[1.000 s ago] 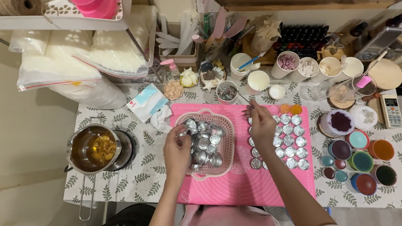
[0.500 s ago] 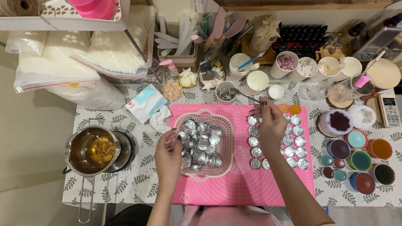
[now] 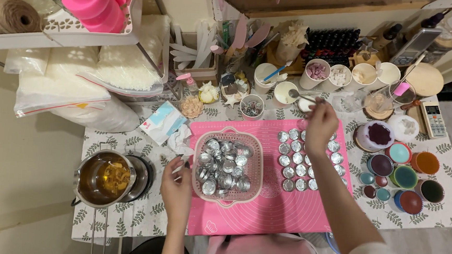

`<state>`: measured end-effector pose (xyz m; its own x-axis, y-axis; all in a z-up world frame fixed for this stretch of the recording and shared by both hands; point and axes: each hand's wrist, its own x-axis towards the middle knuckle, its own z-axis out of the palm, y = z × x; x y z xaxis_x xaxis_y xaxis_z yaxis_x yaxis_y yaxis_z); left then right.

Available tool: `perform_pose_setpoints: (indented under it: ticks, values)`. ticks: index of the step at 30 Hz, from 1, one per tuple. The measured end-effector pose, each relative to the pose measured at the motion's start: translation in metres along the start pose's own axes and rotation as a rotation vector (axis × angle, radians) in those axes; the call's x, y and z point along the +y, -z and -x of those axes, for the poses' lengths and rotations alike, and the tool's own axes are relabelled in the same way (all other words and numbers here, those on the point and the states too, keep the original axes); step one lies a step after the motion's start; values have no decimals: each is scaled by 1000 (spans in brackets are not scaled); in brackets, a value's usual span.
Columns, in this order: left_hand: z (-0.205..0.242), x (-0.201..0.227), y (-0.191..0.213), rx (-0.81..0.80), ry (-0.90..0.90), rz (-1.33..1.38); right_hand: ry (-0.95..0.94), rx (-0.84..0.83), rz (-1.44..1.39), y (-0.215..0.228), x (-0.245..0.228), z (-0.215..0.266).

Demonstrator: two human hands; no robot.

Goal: Arrange and organize small metal candle wick tabs and wicks on a workshop table.

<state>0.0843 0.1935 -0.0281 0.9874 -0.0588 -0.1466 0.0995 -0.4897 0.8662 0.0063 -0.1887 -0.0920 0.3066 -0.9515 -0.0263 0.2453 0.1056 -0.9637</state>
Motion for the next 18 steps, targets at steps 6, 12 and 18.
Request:
perform_pose_setpoints:
  ticks: [6,12,18]
  values:
    - [-3,7,3,-6,29,5,193,-209,791,-27,47,-57]
    - [-6,13,4,-10,45,23,49,-92,637,-37,34,-48]
    - [-11,1,2,10,65,29,80,-78,457,-8,48,-33]
